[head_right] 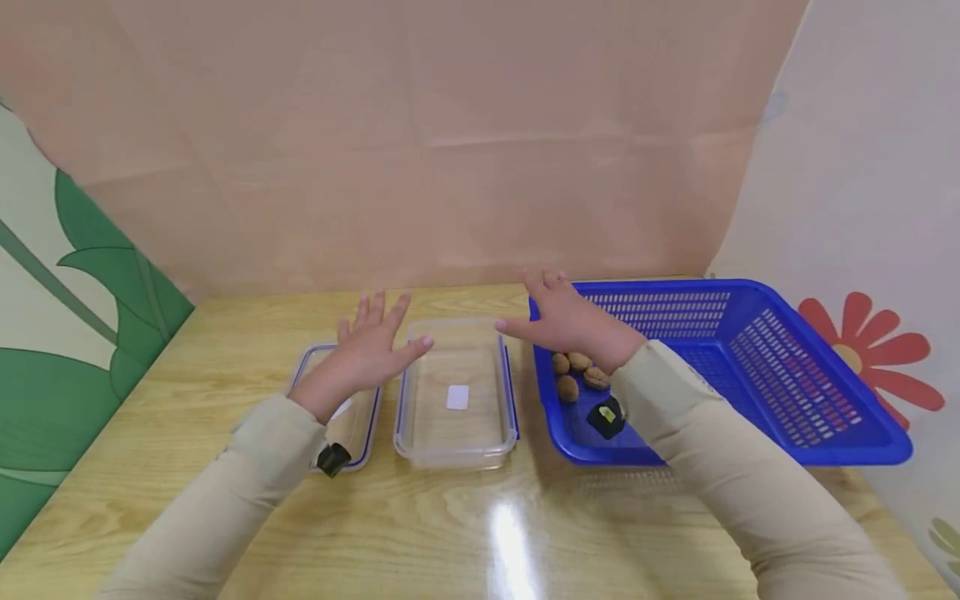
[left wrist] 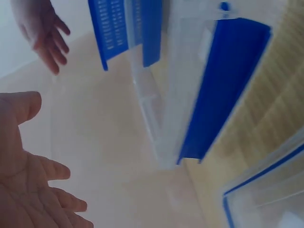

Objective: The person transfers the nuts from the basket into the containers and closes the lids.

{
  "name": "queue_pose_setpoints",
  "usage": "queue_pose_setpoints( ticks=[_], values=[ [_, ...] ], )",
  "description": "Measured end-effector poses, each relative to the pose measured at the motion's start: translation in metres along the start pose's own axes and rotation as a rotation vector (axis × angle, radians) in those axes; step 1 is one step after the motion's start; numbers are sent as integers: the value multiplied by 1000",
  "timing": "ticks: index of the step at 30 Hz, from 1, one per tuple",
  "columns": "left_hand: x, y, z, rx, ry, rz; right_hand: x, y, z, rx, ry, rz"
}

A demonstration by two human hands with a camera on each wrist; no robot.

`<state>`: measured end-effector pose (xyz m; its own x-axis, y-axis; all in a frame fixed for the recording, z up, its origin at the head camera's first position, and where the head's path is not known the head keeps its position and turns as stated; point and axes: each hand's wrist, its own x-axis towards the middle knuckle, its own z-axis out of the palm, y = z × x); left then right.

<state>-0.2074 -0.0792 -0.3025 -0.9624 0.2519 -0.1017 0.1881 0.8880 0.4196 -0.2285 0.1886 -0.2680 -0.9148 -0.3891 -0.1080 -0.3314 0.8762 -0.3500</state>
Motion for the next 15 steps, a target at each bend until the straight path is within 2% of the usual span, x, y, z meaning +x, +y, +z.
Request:
queue_pose_setpoints(
  ticks=[4, 8, 15],
  values=[
    [0, -14, 10, -121, 28, 17, -5, 23, -5, 73, -31, -78],
    [-1, -25, 23, -229, 32, -1, -9, 47, -2, 123, -72, -133],
    [-2, -35, 40, -444, 75, -105, -9, 83, 1, 278, -100, -221]
  ],
)
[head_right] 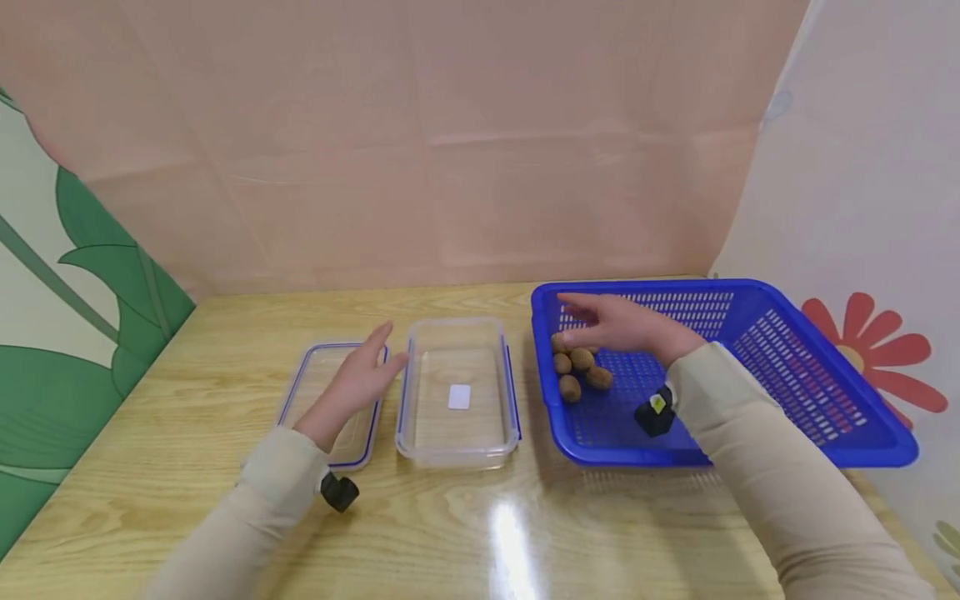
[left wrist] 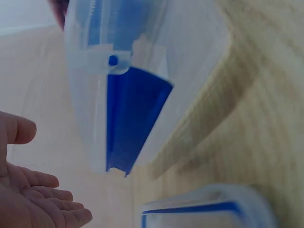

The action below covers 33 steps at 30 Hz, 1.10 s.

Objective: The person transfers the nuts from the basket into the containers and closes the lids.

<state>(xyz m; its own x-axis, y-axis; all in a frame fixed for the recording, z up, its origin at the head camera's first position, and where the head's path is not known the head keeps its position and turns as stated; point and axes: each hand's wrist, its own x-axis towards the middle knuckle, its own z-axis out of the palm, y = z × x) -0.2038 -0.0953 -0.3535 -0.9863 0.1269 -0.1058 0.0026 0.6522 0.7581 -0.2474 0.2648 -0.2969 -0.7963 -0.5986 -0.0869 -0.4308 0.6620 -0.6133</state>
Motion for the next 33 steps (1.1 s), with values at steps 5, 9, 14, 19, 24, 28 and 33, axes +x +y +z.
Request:
queue_pose_setpoints(
  ticks=[5, 9, 14, 19, 24, 28, 33],
  values=[
    [-2, -10, 12, -173, 56, -70, -8, 24, -7, 113, -77, -9],
    [-4, -15, 22, -320, 93, -88, -11, 40, -10, 174, -109, -25],
    [-6, -18, 34, -527, 146, -86, -12, 57, -13, 257, -151, -75],
    [-8, -16, 46, -679, 185, -67, -12, 68, -14, 307, -193, -37],
    [-10, -13, 55, -738, 209, -63, -12, 77, -13, 319, -219, 27],
    [-14, -13, 60, -757, 218, -57, -14, 87, -10, 341, -251, 7],
    [-18, -10, 60, -753, 220, -35, -15, 98, -10, 354, -283, -15]
  ],
)
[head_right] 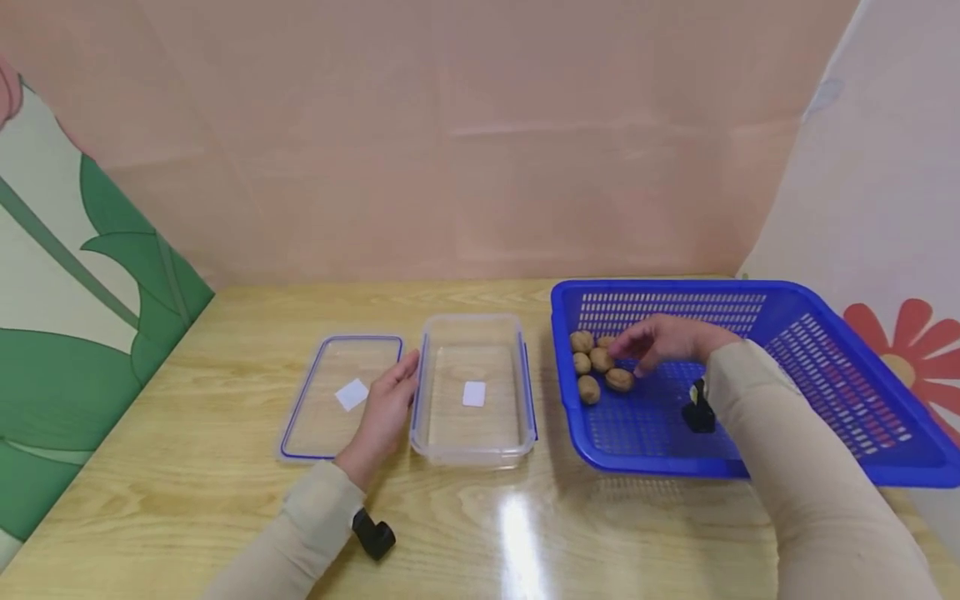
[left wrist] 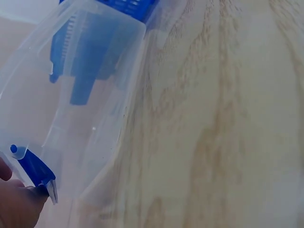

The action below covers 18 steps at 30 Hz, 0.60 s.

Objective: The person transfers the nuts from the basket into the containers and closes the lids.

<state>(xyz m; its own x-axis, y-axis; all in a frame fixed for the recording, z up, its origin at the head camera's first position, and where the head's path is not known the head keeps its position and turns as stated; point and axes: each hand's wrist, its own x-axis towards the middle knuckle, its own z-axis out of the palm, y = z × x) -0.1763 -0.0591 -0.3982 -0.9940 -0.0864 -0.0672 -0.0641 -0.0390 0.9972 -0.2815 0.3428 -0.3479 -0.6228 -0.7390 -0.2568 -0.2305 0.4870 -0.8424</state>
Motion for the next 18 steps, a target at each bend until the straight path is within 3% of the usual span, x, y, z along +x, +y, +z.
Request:
queue_pose_setpoints(
  ticks=[5, 12, 18],
  values=[
    [-1, 1, 3, 6, 1, 21, -2, 3, -2, 2, 25, 29],
    [-2, -2, 3, 41, 10, 0, 0, 14, 4, 70, -29, 39],
    [-3, -4, 3, 35, 8, 6, 3, 21, 11, 3, -9, 54]
  ],
)
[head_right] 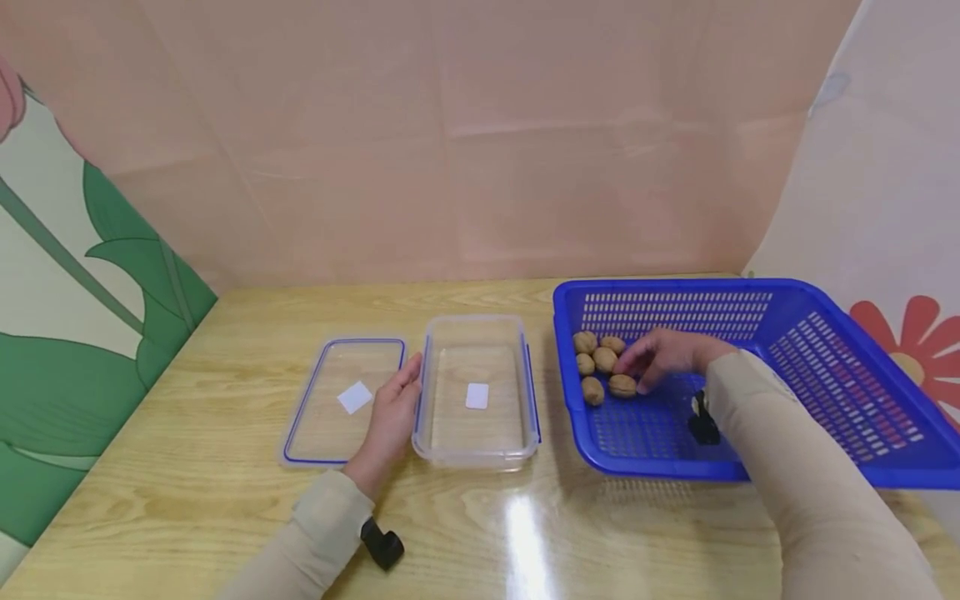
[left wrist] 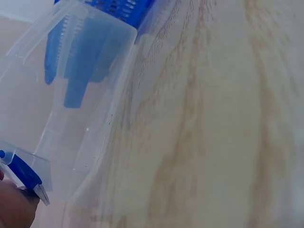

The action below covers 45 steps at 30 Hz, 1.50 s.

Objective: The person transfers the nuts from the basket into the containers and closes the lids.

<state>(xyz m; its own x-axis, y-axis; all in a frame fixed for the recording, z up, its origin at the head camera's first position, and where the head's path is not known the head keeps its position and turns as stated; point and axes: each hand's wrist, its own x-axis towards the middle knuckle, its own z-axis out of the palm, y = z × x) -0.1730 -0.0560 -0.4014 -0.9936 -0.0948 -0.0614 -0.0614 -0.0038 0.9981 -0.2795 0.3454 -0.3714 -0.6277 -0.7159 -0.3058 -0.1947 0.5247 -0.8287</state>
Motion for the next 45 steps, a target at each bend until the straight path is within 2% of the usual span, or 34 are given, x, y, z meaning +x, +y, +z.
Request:
queue_pose_setpoints(
  ticks=[3, 11, 20, 28, 32, 40, 45],
  values=[
    [0, -2, 0, -6, 0, 16, 2, 0, 2, -28, 4, 15],
    [3, -8, 0, 3, 7, 11, 5, -2, 4, -31, 10, 68],
    [2, -5, 2, 7, 26, 2, 6, -7, 5, -77, 39, 104],
    [0, -2, 2, 18, 37, 8, 5, -6, 5, -95, 20, 27],
    [0, -2, 2, 15, 32, 5, 3, -7, 5, -92, 34, 24],
    [0, -7, 1, 7, 29, -3, -2, -10, 1, -99, 191, -1],
    [2, -8, 2, 17, 29, 22, -6, -17, -3, -63, 275, 3]
  ],
)
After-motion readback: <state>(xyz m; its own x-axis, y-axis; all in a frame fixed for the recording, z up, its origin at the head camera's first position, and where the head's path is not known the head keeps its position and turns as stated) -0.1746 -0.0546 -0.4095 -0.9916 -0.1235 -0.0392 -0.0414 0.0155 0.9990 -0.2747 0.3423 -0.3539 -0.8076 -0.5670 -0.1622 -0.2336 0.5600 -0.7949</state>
